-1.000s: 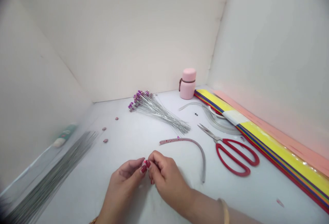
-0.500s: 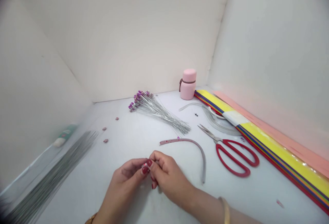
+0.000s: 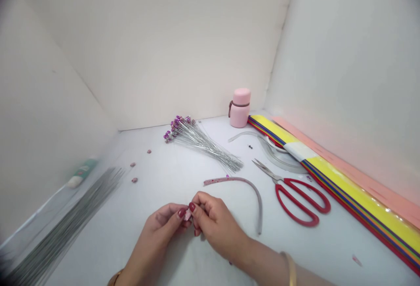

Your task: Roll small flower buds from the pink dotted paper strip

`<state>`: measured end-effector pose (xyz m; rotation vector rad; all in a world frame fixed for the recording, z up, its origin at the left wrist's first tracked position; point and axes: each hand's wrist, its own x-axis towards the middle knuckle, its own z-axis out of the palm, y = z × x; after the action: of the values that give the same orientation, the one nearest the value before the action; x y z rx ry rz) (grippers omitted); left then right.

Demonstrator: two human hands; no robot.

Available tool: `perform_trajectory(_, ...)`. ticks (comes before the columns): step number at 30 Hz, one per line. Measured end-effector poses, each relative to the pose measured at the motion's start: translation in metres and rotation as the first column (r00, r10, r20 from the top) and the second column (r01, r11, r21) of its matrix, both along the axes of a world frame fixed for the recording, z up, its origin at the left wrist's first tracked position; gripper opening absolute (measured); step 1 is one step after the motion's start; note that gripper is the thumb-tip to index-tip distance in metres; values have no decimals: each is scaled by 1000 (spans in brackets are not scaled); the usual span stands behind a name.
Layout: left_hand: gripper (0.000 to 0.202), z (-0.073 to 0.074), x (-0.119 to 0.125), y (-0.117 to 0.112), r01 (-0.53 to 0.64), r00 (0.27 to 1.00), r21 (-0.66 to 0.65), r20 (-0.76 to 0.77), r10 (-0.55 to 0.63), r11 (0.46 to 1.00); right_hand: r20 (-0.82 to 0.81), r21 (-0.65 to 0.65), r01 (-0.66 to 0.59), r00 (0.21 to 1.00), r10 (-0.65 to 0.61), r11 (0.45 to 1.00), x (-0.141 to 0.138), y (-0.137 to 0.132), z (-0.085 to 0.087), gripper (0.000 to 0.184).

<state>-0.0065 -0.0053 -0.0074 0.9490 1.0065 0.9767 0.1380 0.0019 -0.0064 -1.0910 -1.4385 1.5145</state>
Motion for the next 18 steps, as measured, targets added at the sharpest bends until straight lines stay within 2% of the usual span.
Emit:
perform_trajectory(5, 15, 5, 1, 0, -5, 1000, -25, -5, 5, 1000, -14, -6, 32, 999, -32, 999, 0, 1, -3, 23)
perform_trajectory(10, 16, 5, 3, -2, 45, 999, -27, 10, -45, 999, -14, 21, 25, 1000, -24, 999, 1, 3, -9, 27)
perform_trajectory(13, 17, 3, 4, -1, -49, 999, -51, -21, 48, 998, 58, 62, 1, 998, -4, 998, 1, 4, -14, 23)
perform_trajectory(18, 23, -2, 5, 2, -53, 999, -54, -12, 52, 997, 157, 115, 22, 987, -40, 993, 1, 6, -18, 19)
